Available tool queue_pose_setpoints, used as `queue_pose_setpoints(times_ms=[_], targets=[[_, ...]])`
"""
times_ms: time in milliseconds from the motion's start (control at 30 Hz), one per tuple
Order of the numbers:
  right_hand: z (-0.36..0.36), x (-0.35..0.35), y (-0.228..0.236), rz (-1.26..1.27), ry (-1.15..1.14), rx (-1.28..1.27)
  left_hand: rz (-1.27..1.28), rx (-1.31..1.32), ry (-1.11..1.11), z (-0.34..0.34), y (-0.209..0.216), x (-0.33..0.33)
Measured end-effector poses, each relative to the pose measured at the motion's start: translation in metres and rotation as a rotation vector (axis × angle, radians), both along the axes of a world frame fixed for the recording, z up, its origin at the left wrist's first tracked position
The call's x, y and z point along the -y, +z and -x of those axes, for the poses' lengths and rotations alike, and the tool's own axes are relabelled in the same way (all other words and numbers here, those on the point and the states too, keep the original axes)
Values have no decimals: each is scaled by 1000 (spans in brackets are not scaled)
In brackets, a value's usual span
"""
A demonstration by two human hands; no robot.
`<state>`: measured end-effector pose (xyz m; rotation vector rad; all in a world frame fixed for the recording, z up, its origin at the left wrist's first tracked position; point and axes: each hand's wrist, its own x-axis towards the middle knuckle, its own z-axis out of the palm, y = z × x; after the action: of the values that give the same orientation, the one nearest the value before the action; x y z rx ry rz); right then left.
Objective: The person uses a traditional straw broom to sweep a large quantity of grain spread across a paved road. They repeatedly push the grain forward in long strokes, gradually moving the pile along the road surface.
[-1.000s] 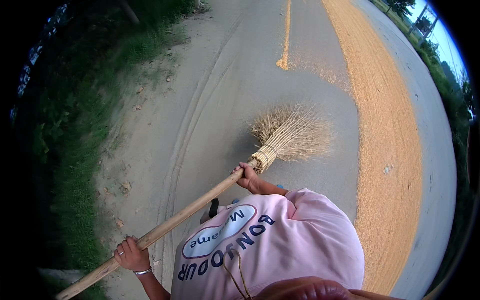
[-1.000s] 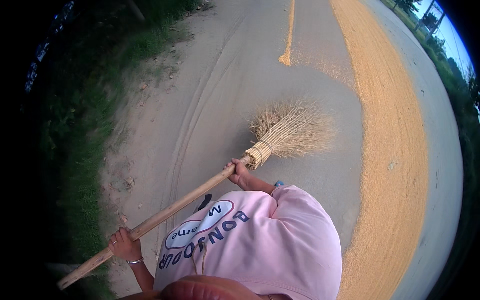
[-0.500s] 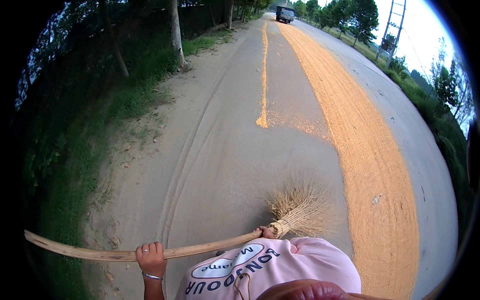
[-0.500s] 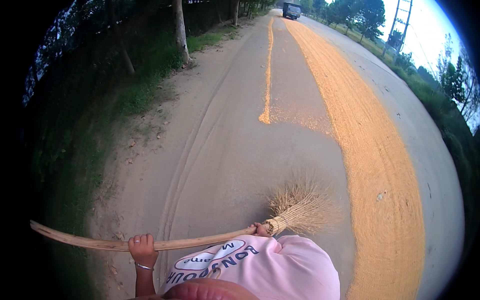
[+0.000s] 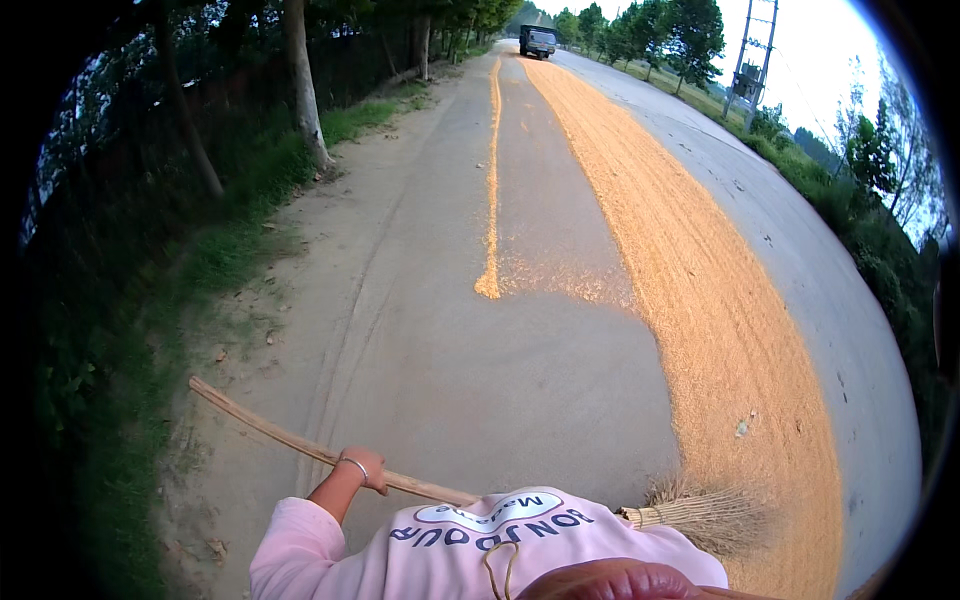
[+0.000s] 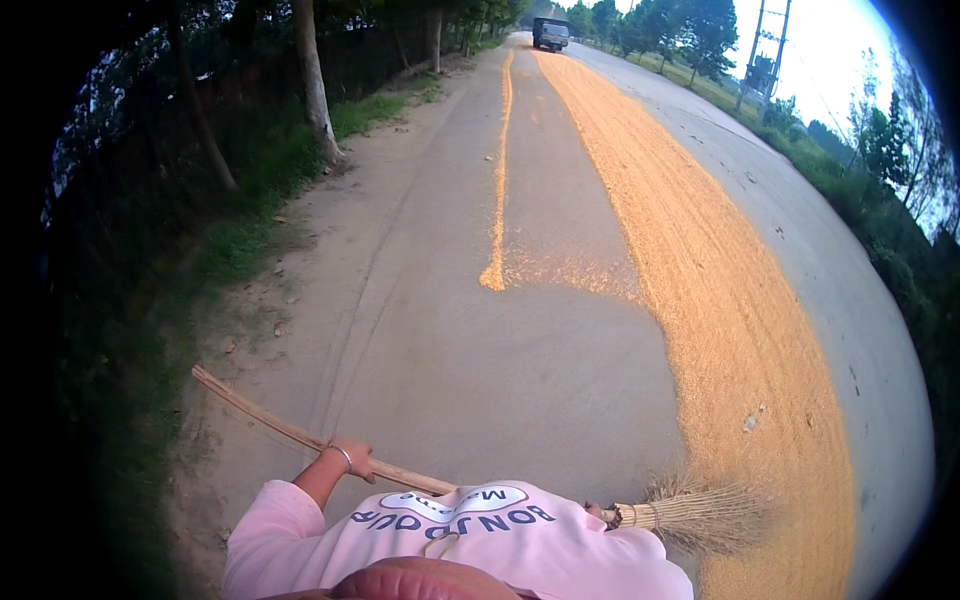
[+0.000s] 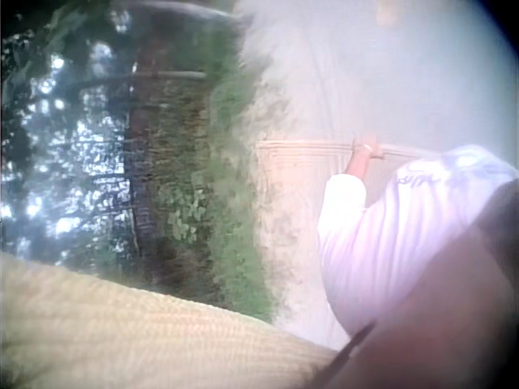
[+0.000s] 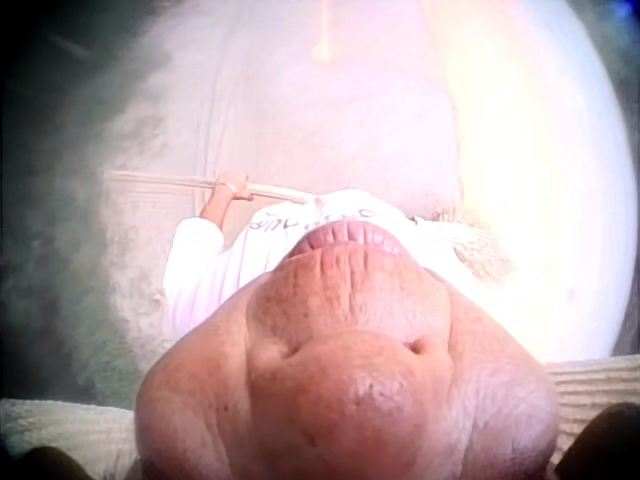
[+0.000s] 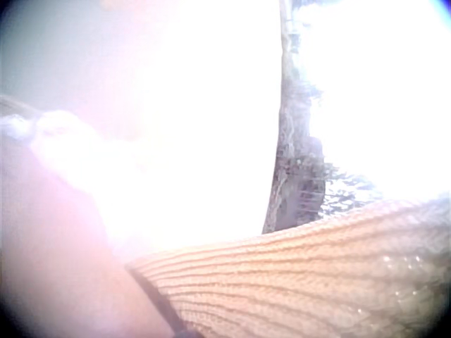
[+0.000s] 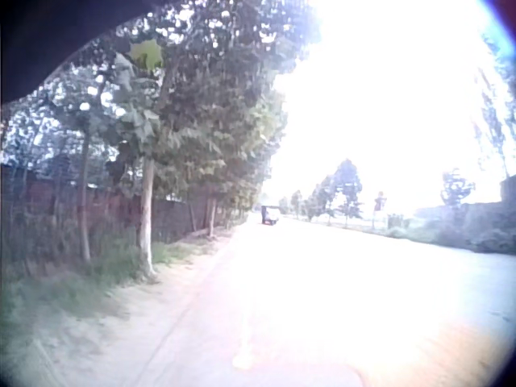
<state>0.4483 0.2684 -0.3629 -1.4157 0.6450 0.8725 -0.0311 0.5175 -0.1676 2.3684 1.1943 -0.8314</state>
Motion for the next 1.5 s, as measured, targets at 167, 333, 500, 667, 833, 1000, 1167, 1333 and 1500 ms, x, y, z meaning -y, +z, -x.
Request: queue_pose_setpoints(times_ms=[167,333,500,667,833,1000,1167,1333,1500], targets=[[-34,-70,2,-27,54,-38,-397,218,-66,-59,1,-61],[-47,-138,-18,-58,113,-89,-497,380,-70,-45,-18,-85],[-49,-203,-46,-135,176,-114,-474,284,135,-13,-51,-117],[-24,-272,-57,-211,99,-97,-614,375,298,11,-60,-117],[28,-388,-53,-181,206,-272,-705,128,524,44,-67,-66],[139,-452,-55,-103,516,-427,-699,-215,739,72,-52,42],[232,-482,-67,-131,838,-588,-771,-487,947,33,-2,124],[289,-525,-41,-142,1032,-672,-716,-574,1044,-27,61,115],[293,-561,-49,-123,1155,-709,-648,-720,1045,-79,103,61]])
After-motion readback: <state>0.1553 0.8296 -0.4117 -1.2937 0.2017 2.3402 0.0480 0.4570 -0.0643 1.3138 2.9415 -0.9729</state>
